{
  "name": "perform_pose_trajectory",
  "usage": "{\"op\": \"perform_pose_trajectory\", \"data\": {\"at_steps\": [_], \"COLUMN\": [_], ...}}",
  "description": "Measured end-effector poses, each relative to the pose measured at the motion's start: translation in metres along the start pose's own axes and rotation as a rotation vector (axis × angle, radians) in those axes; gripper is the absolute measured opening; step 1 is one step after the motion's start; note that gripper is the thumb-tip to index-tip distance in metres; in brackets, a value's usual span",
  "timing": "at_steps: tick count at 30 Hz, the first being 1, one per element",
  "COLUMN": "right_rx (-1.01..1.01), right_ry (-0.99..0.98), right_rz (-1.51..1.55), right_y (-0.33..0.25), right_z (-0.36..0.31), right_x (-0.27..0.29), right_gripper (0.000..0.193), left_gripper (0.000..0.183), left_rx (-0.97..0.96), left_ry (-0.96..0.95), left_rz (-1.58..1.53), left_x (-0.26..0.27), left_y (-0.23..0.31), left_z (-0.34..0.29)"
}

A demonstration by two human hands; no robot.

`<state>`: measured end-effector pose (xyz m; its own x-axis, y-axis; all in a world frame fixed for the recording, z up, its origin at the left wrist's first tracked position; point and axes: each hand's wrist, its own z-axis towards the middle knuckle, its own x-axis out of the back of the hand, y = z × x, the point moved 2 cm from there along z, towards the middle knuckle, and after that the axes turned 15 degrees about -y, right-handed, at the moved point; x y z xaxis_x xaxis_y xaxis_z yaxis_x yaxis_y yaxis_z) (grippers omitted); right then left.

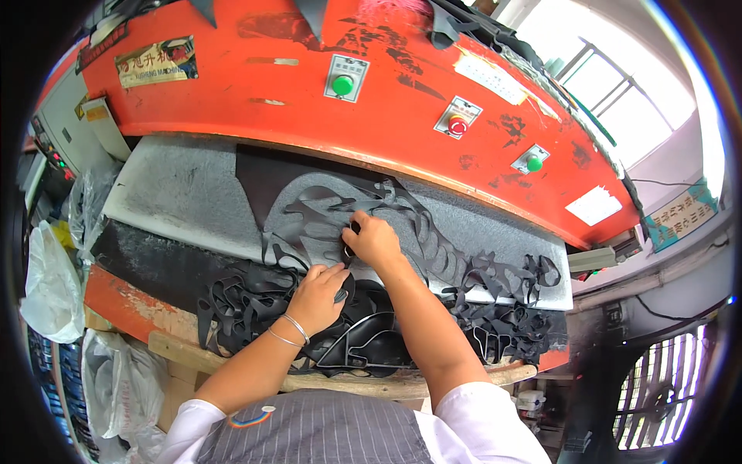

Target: Using a hydraulic press and specialized metal dies to cut shoe components from a sheet of leather material.

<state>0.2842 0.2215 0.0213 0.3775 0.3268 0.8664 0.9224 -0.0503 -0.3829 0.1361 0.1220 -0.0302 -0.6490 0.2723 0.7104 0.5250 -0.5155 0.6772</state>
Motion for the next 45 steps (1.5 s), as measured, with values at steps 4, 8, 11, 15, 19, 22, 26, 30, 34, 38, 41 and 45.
{"op": "perform_pose_trajectory", "data": {"at_steps": [4,8,11,15,19,22,26,30,34,38,41,45], "right_rx": [0.218,0.476,0.469,0.498,0.531,0.539,0.561,0.596,0.583,0.304,-0.09,0.102], "right_ry": [-0.101,-0.193,-0.156,-0.051,-0.06,-0.071,-0.04,0.072,0.833,1.53,1.543,1.399], "right_rz": [0.005,-0.044,-0.053,-0.108,-0.041,-0.068,-0.139,-0.053,0.107,0.106,-0.101,0.103], "right_y": [0.027,0.058,0.071,0.063,0.057,0.054,0.05,0.036,0.059,0.109,0.122,0.132], "right_z": [-0.002,-0.009,-0.008,-0.012,-0.014,-0.015,-0.012,-0.019,-0.067,-0.086,-0.088,-0.112], "right_x": [0.011,0.012,-0.003,-0.005,-0.005,-0.005,-0.005,0.01,0.066,0.147,0.178,0.166], "right_gripper": [0.072,0.103,0.106,0.1,0.097,0.098,0.106,0.104,0.074,0.059,0.069,0.073], "left_gripper": [0.053,0.051,0.05,0.051,0.05,0.046,0.038,0.026,0.018,0.009,0.016,0.019], "left_rx": [0.053,0.067,0.083,0.118,0.133,0.143,0.132,0.102,0.11,-0.287,-0.266,-0.143], "left_ry": [-0.021,-0.076,-0.111,-0.118,-0.131,-0.134,-0.099,0.041,0.252,0.707,0.638,0.387], "left_rz": [-0.047,-0.037,-0.03,-0.054,-0.081,-0.051,-0.025,-0.065,-0.18,0.16,0.166,0.05], "left_x": [-0.008,-0.012,-0.011,0.0,0.004,0.007,0.013,0.03,0.09,0.155,0.188,0.188], "left_y": [-0.002,0.008,0.015,0.019,0.019,0.019,0.017,0.001,0.007,0.032,0.039,0.057], "left_z": [0.001,0.004,0.001,-0.001,-0.006,-0.006,-0.003,0.0,0.016,0.042,0.066,0.034]}}
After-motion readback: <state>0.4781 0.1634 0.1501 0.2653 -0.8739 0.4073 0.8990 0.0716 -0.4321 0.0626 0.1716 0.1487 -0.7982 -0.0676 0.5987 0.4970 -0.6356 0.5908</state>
